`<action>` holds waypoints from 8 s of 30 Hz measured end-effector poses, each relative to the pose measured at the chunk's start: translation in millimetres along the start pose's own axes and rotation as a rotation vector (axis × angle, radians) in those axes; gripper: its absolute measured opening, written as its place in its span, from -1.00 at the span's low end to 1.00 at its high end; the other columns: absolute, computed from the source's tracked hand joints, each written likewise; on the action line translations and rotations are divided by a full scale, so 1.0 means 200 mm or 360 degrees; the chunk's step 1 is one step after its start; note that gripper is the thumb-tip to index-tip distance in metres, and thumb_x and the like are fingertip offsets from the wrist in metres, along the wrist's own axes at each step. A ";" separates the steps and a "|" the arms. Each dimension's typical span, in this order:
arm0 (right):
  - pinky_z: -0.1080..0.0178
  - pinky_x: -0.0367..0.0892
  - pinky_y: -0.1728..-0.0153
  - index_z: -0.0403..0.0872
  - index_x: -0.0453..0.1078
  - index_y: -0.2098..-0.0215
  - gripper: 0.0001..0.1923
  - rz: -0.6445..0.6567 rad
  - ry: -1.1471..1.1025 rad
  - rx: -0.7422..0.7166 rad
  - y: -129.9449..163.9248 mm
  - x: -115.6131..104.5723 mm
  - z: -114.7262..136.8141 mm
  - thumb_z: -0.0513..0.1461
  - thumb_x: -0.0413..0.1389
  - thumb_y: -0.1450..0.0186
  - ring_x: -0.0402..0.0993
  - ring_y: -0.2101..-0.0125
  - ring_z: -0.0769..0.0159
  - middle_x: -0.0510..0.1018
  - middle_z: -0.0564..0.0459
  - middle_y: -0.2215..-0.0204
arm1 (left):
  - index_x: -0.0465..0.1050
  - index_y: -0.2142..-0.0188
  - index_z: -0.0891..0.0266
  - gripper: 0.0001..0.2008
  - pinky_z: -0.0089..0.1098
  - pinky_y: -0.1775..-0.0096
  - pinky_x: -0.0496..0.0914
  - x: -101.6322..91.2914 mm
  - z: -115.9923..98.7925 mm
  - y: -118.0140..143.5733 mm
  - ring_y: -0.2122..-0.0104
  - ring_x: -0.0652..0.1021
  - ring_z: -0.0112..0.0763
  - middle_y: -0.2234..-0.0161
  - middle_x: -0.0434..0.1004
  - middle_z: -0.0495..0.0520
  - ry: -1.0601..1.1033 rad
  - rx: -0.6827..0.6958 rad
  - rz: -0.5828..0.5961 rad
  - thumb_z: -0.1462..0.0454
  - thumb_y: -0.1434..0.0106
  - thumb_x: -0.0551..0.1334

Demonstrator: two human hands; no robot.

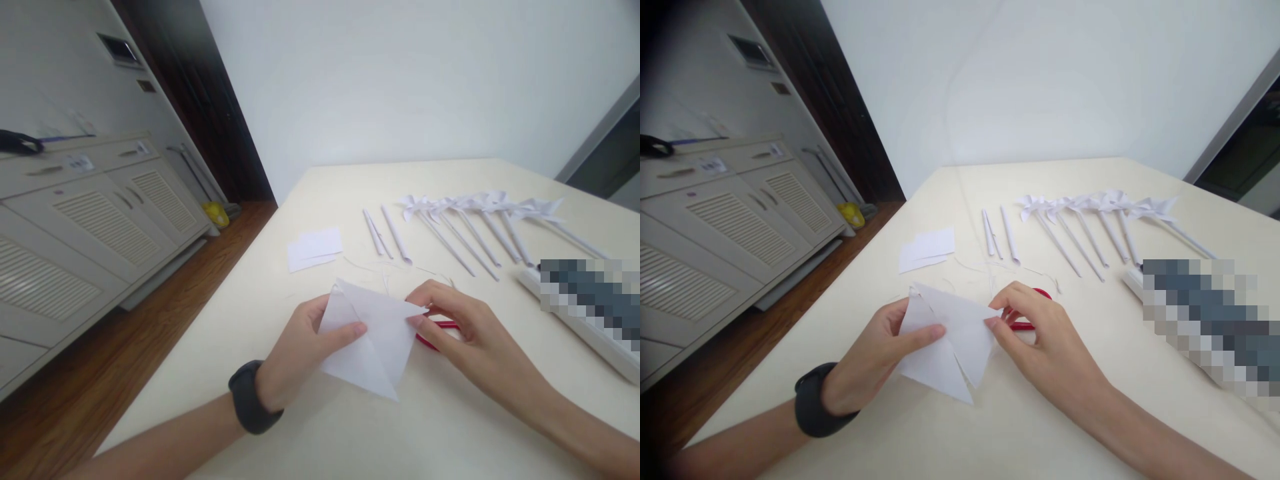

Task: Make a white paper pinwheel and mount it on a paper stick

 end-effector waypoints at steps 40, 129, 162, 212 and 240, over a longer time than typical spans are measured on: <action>0.29 0.23 0.46 -0.02 0.24 0.40 -0.93 0.0210 0.0179 -0.0029 0.01 0.09 0.00 -0.30 0.06 -0.21 0.29 0.45 0.39 0.36 0.16 0.44 | 0.35 0.23 0.22 -0.81 -0.47 0.37 0.29 0.08 0.06 -0.01 0.42 0.40 -0.50 0.42 0.38 -0.03 -0.0419 -0.0012 0.0503 0.29 -0.12 0.22; 0.25 0.22 0.35 -0.08 0.27 0.36 -0.97 0.0191 0.0503 -0.0359 0.07 0.13 0.06 -0.26 0.04 -0.21 0.27 0.30 0.32 0.32 0.05 0.30 | 0.46 0.40 0.22 -0.89 -0.47 0.28 0.32 0.12 -0.04 0.03 0.36 0.46 -0.45 0.39 0.50 -0.06 -0.0970 0.0351 0.0325 0.35 -0.17 0.15; 0.27 0.22 0.30 -0.05 0.23 0.32 -0.92 0.0272 0.0243 -0.0283 0.06 0.15 0.03 -0.34 0.01 -0.23 0.27 0.27 0.36 0.32 0.09 0.30 | 0.33 0.40 0.27 -0.93 -0.43 0.25 0.29 0.11 -0.01 0.02 0.37 0.41 -0.46 0.41 0.40 -0.03 -0.0805 0.0185 0.0398 0.32 -0.19 0.11; 0.24 0.24 0.43 -0.14 0.33 0.32 -0.88 0.0249 0.0513 -0.1043 0.12 0.12 0.16 -0.41 -0.01 -0.24 0.30 0.41 0.32 0.45 -0.01 0.40 | 0.33 0.42 0.29 -0.97 -0.48 0.32 0.25 0.15 0.04 0.04 0.38 0.40 -0.52 0.44 0.39 -0.04 -0.0049 -0.0170 0.0728 0.39 -0.13 0.19; 0.28 0.26 0.32 -0.06 0.28 0.35 -0.84 0.0180 0.0051 -0.0404 0.09 0.11 0.10 -0.42 0.05 -0.14 0.29 0.31 0.35 0.33 0.08 0.34 | 0.39 0.45 0.30 -0.90 -0.45 0.36 0.32 0.12 0.00 0.02 0.42 0.43 -0.45 0.46 0.42 0.00 -0.0242 -0.0151 0.0557 0.29 -0.12 0.21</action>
Point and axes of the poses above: each hand's wrist, its own y-axis away from the middle knuckle, its own x-axis out of the palm, z = x × y, the point moved 6 cm from there along -y, towards the middle knuckle
